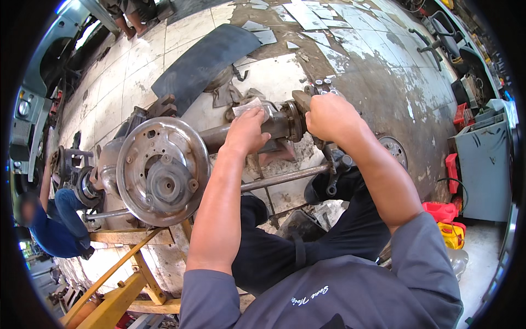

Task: The person sits on the floor and uses a sanding block to clean and smooth the surface of a metal axle assembly. They repeatedly rub the sanding block against the metal surface, rotating the part to access different areas.

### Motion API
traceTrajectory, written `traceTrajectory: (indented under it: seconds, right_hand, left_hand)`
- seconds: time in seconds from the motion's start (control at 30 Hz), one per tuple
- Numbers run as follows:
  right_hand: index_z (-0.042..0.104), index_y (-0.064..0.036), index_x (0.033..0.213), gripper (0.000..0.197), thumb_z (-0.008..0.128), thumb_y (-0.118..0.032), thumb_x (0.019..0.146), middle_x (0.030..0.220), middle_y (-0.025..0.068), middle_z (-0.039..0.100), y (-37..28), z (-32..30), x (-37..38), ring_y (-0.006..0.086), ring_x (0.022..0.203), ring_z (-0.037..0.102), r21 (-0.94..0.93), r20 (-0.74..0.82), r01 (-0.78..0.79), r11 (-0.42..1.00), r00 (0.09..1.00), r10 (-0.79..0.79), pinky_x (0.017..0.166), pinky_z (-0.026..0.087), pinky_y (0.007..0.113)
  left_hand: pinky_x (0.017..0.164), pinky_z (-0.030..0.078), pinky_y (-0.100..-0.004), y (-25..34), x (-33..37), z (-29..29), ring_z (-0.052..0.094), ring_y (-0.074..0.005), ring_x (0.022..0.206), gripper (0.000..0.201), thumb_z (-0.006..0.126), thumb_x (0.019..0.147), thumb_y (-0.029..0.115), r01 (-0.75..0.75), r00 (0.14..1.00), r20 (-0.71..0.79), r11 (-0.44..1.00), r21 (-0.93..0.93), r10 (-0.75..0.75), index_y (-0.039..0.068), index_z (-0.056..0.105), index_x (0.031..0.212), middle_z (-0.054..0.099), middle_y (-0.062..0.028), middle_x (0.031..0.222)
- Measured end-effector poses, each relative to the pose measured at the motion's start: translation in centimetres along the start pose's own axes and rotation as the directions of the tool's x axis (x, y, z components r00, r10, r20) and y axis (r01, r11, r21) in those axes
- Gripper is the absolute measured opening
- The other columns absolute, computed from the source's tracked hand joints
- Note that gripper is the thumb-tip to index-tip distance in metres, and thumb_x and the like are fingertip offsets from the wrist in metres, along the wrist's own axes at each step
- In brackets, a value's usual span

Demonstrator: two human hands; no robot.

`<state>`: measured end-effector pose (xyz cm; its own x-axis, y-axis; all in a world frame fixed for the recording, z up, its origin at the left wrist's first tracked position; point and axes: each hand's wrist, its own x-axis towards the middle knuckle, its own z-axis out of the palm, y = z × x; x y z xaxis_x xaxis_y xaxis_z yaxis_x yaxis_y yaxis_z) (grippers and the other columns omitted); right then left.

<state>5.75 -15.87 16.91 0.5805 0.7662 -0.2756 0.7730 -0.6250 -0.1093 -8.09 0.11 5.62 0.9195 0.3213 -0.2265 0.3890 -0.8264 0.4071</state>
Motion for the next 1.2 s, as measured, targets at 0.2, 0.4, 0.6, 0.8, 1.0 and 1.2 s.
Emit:
traceTrajectory:
  seconds: [0.2,0.4,0.6,0.8,1.0,1.2]
  right_hand:
    - [0.072,0.0068,0.086,0.034,0.059,-0.024,0.09,0.092,0.0297,0.07,0.0,-0.4,3.2,0.0438,0.091,0.069,-0.023,0.103,-0.034,0.999,0.994,0.036,0.086,0.056,0.048]
    - [0.073,0.0029,0.101,0.028,0.059,-0.017,0.087,0.102,0.027,0.071,-0.9,-0.4,1.5,0.0402,0.101,0.069,0.076,0.115,-0.078,0.994,0.991,0.069,0.091,0.055,0.045]
    - [0.073,0.0012,0.108,0.033,0.057,-0.016,0.085,0.108,0.0248,0.071,1.0,2.4,10.6,0.0349,0.099,0.071,-0.008,0.204,-0.086,0.996,0.975,0.086,0.087,0.056,0.042]
    - [0.073,0.0049,0.083,0.028,0.051,-0.011,0.08,0.087,0.0232,0.073,-2.1,-6.6,6.7,0.0349,0.077,0.072,-0.019,0.372,-0.106,0.994,0.922,0.105,0.07,0.056,0.044]
    - [0.074,-0.0021,0.113,0.036,0.054,-0.017,0.086,0.121,0.021,0.069,-2.4,1.5,9.4,0.0334,0.114,0.067,-0.055,0.232,-0.073,0.996,0.969,0.084,0.098,0.053,0.042]
    - [0.074,-0.0023,0.113,0.036,0.054,-0.016,0.086,0.121,0.0196,0.069,-3.6,-6.5,6.3,0.0322,0.112,0.068,-0.145,0.448,0.015,0.989,0.893,0.051,0.097,0.053,0.042]
  left_hand:
    - [0.12,0.032,-0.039,-1.0,0.1,0.3,0.037,-0.03,0.145,0.072,0.073,0.086,0.027,-0.017,1.0,-0.019,1.0,0.005,0.017,0.0,0.045,0.146,0.041,-0.0173,0.156]
    - [0.119,0.033,-0.0397,-0.9,-0.4,0.3,0.038,-0.0296,0.145,0.071,0.074,0.085,0.028,-0.001,1.0,-0.023,1.0,0.017,0.001,0.0,0.047,0.145,0.042,-0.0165,0.155]
    - [0.117,0.036,-0.0412,-0.7,0.8,0.1,0.041,-0.0289,0.142,0.068,0.075,0.084,0.027,-0.045,0.998,-0.037,0.999,-0.031,0.044,0.002,0.051,0.142,0.044,-0.0132,0.154]
    - [0.117,0.035,-0.0419,-2.3,-0.2,0.4,0.039,-0.0276,0.144,0.067,0.074,0.085,0.026,-0.034,0.996,-0.078,0.999,-0.012,0.033,0.002,0.05,0.143,0.043,-0.0128,0.155]
    - [0.117,0.035,-0.0418,-1.1,0.1,0.0,0.038,-0.0277,0.145,0.066,0.074,0.085,0.025,-0.024,0.999,-0.04,0.999,-0.047,0.022,0.003,0.05,0.142,0.044,-0.0124,0.155]
    - [0.117,0.035,-0.0421,-2.1,-0.1,0.1,0.039,-0.0275,0.144,0.066,0.074,0.084,0.025,-0.027,0.998,-0.064,0.999,-0.033,0.025,0.003,0.05,0.143,0.045,-0.0125,0.153]
